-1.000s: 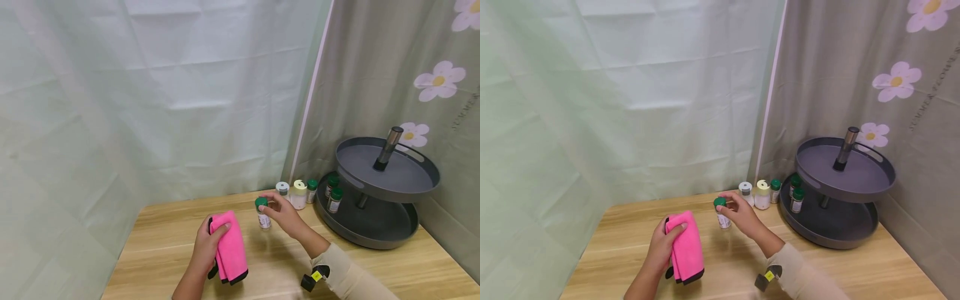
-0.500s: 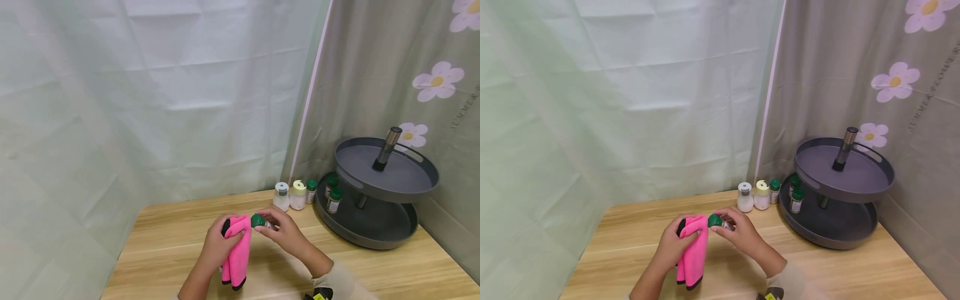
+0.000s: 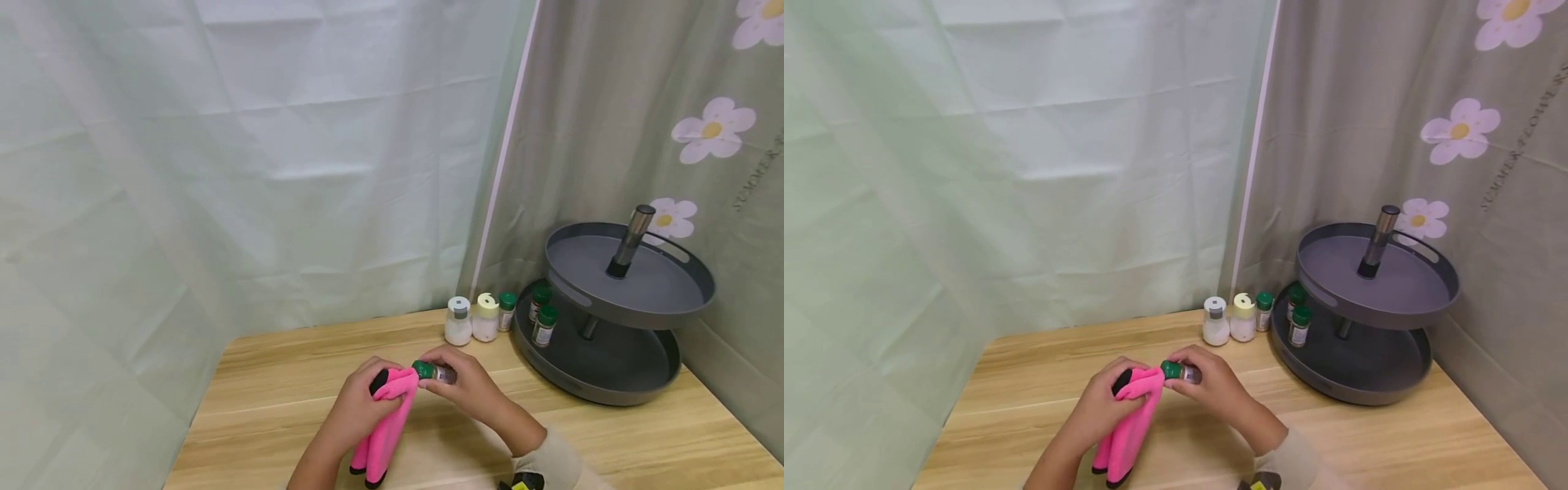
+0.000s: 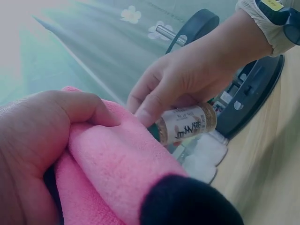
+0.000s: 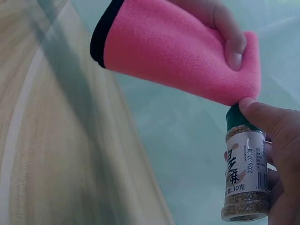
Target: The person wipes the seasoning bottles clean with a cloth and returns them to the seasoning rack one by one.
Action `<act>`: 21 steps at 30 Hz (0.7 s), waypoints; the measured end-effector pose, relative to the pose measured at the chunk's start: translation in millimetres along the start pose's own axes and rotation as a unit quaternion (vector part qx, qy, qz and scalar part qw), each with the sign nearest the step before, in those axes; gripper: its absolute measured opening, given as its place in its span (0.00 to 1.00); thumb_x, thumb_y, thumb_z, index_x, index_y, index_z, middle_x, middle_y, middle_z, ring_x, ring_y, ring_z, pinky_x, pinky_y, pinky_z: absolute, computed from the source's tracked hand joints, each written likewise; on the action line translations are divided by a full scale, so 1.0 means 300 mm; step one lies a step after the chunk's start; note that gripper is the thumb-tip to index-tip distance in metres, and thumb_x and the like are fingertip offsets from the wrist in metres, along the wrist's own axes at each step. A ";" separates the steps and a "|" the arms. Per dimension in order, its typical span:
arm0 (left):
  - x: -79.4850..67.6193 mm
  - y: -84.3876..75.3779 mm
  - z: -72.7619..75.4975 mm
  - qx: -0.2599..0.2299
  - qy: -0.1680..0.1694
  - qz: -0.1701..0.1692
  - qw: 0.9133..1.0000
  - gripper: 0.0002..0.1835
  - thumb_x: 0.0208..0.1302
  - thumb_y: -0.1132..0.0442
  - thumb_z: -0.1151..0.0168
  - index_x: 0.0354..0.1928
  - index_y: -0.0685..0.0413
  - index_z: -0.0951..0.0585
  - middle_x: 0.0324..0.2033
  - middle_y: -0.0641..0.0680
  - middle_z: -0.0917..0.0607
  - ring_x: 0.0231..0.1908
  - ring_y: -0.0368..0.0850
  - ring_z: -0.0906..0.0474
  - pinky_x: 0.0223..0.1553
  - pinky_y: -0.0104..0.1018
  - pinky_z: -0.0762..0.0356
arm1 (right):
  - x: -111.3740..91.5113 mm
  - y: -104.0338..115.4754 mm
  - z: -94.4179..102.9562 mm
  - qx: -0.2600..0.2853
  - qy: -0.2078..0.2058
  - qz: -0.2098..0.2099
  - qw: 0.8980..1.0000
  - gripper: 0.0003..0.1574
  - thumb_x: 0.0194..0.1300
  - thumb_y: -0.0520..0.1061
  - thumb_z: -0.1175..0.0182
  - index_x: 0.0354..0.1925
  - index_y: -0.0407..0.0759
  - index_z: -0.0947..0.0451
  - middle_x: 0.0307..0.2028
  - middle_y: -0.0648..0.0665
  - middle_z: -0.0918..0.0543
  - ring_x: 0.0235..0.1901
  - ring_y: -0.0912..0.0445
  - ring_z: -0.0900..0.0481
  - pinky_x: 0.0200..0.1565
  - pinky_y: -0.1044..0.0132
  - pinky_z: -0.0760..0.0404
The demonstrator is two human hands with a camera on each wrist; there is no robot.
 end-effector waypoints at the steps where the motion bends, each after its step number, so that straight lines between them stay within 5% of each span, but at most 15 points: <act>1: 0.000 0.000 -0.001 0.001 0.004 -0.004 1.000 0.18 0.59 0.65 0.28 0.49 0.38 0.17 0.46 0.45 0.18 0.44 0.41 0.21 0.42 0.30 0.19 | -0.001 -0.005 -0.004 -0.006 0.003 0.008 1.000 0.20 0.62 0.52 0.29 0.52 0.53 0.19 0.49 0.52 0.15 0.47 0.60 0.18 0.50 0.68 0.18; 9: 0.004 0.003 0.002 0.009 -0.009 -0.001 1.000 0.17 0.59 0.63 0.27 0.48 0.38 0.17 0.47 0.44 0.19 0.44 0.42 0.21 0.43 0.29 0.19 | -0.010 -0.001 -0.027 -0.041 0.016 0.064 0.997 0.21 0.60 0.50 0.28 0.52 0.56 0.20 0.48 0.56 0.16 0.47 0.64 0.19 0.50 0.67 0.17; 21: 0.012 0.026 0.014 0.039 -0.025 -0.007 0.999 0.18 0.58 0.65 0.27 0.49 0.37 0.17 0.47 0.42 0.19 0.45 0.41 0.21 0.44 0.29 0.19 | -0.021 0.028 -0.025 -0.048 0.021 0.068 0.996 0.20 0.62 0.54 0.30 0.51 0.57 0.20 0.46 0.58 0.16 0.44 0.65 0.19 0.48 0.67 0.17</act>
Point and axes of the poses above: each hand's wrist, its own x-axis towards the middle knuckle, its own z-axis out of the back of the hand, y = z × x, the point moved 2 cm from there along x, towards the middle knuckle
